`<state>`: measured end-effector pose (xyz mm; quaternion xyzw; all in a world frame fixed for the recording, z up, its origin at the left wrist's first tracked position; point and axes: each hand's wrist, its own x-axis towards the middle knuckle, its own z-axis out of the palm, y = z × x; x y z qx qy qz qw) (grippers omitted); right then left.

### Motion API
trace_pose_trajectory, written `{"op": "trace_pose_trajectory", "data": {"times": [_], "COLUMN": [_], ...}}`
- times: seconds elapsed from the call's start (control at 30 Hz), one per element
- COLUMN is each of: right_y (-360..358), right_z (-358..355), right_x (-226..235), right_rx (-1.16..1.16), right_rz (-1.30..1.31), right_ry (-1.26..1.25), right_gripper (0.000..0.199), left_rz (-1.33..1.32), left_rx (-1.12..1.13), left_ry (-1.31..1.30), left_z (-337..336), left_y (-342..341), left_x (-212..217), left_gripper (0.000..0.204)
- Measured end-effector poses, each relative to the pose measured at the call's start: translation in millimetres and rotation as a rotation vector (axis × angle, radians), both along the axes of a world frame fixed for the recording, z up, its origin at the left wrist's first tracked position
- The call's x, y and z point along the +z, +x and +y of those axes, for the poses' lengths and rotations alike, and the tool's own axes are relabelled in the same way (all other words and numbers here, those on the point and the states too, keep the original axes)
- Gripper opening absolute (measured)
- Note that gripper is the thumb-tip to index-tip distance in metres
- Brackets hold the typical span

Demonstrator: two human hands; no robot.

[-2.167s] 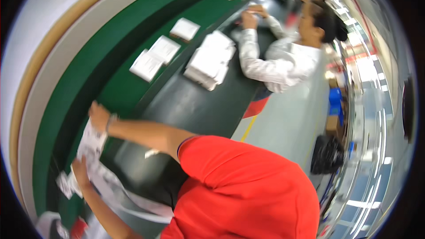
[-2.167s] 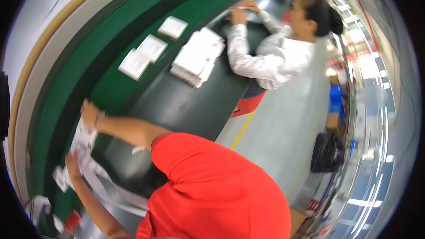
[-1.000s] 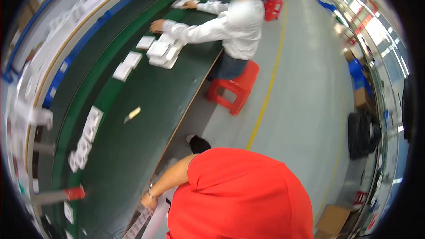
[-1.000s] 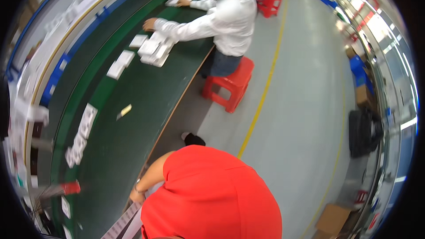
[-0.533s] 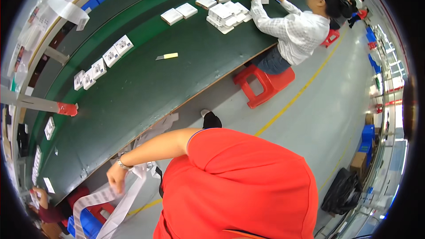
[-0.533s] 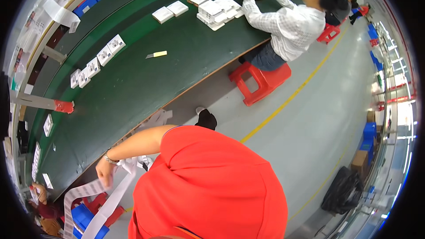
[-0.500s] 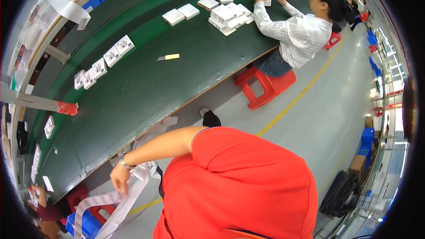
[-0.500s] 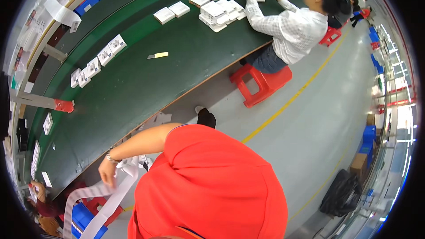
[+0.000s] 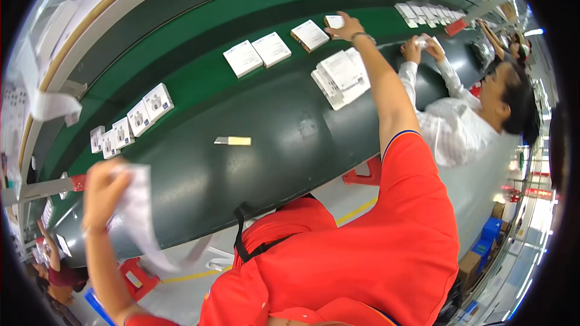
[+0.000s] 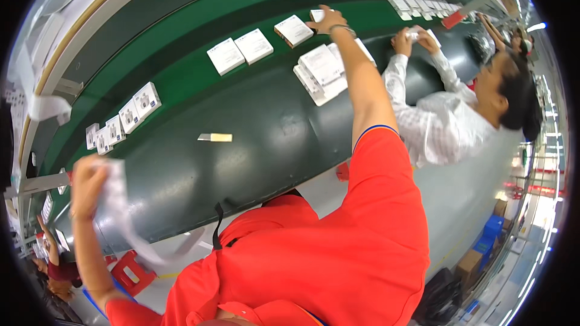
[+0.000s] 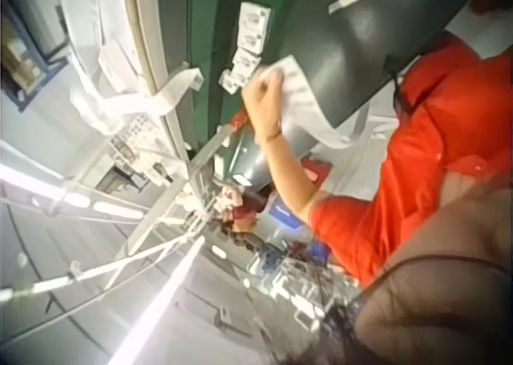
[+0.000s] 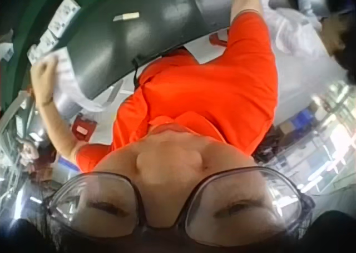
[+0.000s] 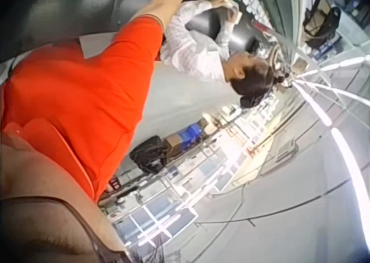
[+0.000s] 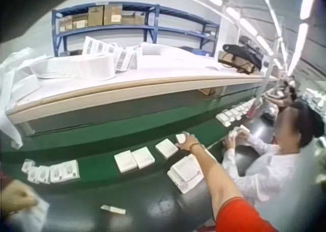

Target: The person places small product boxes in a line on the conveyor table, peels barcode stickers from a roll by hand, and adheres them onto the back of each box before pushing the labeled boxes down the line.

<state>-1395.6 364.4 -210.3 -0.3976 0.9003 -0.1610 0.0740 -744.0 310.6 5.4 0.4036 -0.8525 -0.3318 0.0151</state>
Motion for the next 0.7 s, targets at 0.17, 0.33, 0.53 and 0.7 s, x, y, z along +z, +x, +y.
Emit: {"op": "trace_pose_trajectory", "data": {"times": [0.17, 0.33, 0.53, 0.7], "right_y": [-85.3, -101.0, -32.6, -1.7], "right_z": [-10.1, -22.6, -58.0, -71.6], "right_x": [-51.0, -96.3, -84.0, -82.1], "right_rx": [-0.107, -0.025, 0.171, 0.219], "right_rz": [0.039, -0.122, -0.045, -0.056], "right_ry": [0.380, 0.270, 0.353, 0.273], "right_gripper": [0.127, 0.132, 0.127, 0.123], "left_rz": [0.127, 0.068, 0.205, 0.387], "left_rx": [-0.340, -0.410, -0.537, 0.219], "left_ry": [0.247, 0.108, -0.103, 0.221], "left_z": [-15.4, 73.5, 54.0, -47.9], "left_y": [-128.4, -141.5, -237.2, -265.1], "left_x": [-171.9, -270.4, -270.7, -290.0], "left_gripper": [0.010, 0.016, 0.008, 0.009]}}
